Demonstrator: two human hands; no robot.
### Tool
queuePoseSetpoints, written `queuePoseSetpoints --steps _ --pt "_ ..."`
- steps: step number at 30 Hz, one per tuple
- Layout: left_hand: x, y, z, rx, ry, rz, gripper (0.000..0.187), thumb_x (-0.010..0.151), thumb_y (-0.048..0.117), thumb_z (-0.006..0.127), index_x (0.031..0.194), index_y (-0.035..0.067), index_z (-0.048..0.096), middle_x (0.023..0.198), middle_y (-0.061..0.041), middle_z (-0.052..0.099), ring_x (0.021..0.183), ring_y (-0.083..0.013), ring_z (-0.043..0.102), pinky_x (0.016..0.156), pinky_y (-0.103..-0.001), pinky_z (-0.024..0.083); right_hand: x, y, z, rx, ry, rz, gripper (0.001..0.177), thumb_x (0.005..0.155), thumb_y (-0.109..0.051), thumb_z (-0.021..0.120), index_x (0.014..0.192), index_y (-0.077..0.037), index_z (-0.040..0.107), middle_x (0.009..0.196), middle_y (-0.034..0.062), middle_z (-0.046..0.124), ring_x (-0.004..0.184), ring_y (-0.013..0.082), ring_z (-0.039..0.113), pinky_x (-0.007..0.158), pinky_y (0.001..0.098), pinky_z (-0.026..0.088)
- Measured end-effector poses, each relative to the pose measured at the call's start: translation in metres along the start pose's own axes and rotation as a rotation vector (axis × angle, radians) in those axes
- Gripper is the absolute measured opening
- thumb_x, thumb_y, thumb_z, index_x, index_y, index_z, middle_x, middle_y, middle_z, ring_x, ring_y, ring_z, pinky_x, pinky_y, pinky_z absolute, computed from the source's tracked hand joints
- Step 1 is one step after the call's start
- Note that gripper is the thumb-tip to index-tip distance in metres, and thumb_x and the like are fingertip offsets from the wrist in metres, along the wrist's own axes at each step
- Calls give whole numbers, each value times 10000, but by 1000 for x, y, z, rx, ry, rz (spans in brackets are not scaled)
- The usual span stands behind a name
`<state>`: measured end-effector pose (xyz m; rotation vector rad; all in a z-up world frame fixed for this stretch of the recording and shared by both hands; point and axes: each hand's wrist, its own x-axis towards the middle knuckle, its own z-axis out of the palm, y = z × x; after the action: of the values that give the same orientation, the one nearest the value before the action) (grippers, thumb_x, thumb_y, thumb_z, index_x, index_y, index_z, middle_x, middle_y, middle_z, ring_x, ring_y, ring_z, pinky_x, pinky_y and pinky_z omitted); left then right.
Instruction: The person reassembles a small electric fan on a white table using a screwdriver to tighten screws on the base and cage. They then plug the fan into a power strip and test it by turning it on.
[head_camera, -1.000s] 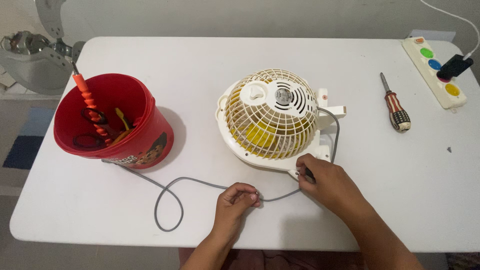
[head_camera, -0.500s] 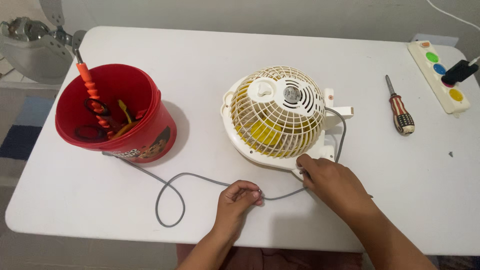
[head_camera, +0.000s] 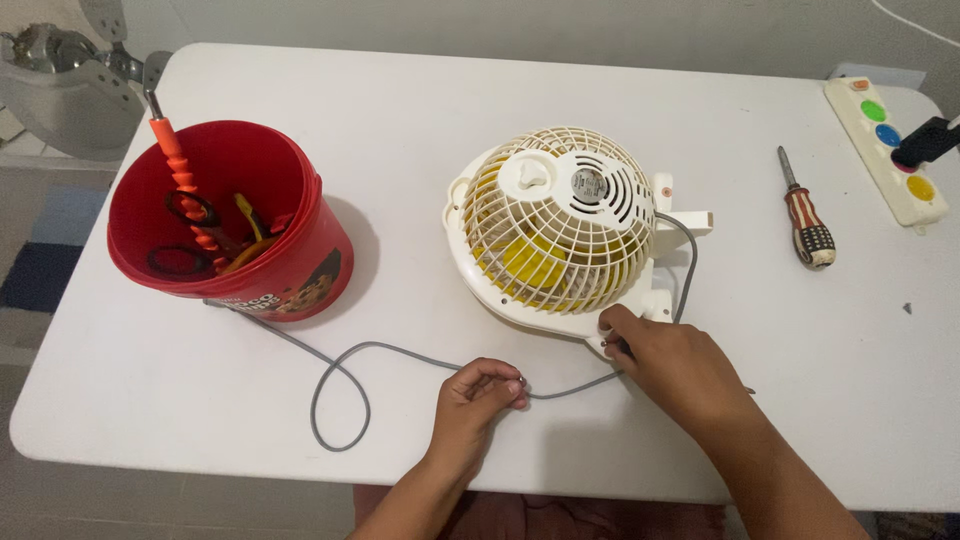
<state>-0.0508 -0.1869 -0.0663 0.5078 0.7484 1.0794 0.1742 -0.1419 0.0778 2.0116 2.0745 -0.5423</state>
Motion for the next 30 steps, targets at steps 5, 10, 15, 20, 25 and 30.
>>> queuePoseSetpoints --steps 5,10,15,20,25,30 --pt "1 1 4 9 19 -2 124 904 -20 696 1027 -32 690 937 -118 713 842 -183 685 803 -341 588 -8 2 -3 291 32 109 244 899 -318 713 1101 -187 674 959 35 793 827 231 777 740 385 604" --pt "4 6 12 17 26 -36 261 891 -18 687 1144 -5 626 972 -104 704 880 -175 701 803 -346 604 -19 -9 14 553 373 -497 231 785 -191 796 996 -107 753 952 58 789 798 201 775 690 308 625" --pt "4 13 17 33 -71 23 314 916 -25 695 1205 -14 573 955 -107 717 858 -175 694 803 -338 596 -15 -24 30 650 317 -565 208 801 -140 787 995 -70 758 918 54 780 792 195 755 681 323 601" --pt "9 24 16 134 -70 11 342 913 -43 682 1226 -8 548 931 -91 722 852 -161 704 801 -326 600 -5 -33 30 649 258 -551 147 827 -136 772 965 -87 765 887 42 778 762 191 765 659 315 600" --pt "18 34 12 125 -54 63 411 905 -24 686 1279 10 518 990 -113 686 879 -177 675 800 -324 564 6 -44 20 529 364 -560 133 833 -138 766 962 -105 763 877 32 757 746 186 747 640 322 587" --pt "27 46 17 89 161 98 499 950 145 597 1405 45 420 1313 -197 498 1198 -254 523 1037 -414 482 12 -68 17 137 674 -516 187 833 -178 764 1008 -115 748 917 34 716 777 199 724 571 332 565"
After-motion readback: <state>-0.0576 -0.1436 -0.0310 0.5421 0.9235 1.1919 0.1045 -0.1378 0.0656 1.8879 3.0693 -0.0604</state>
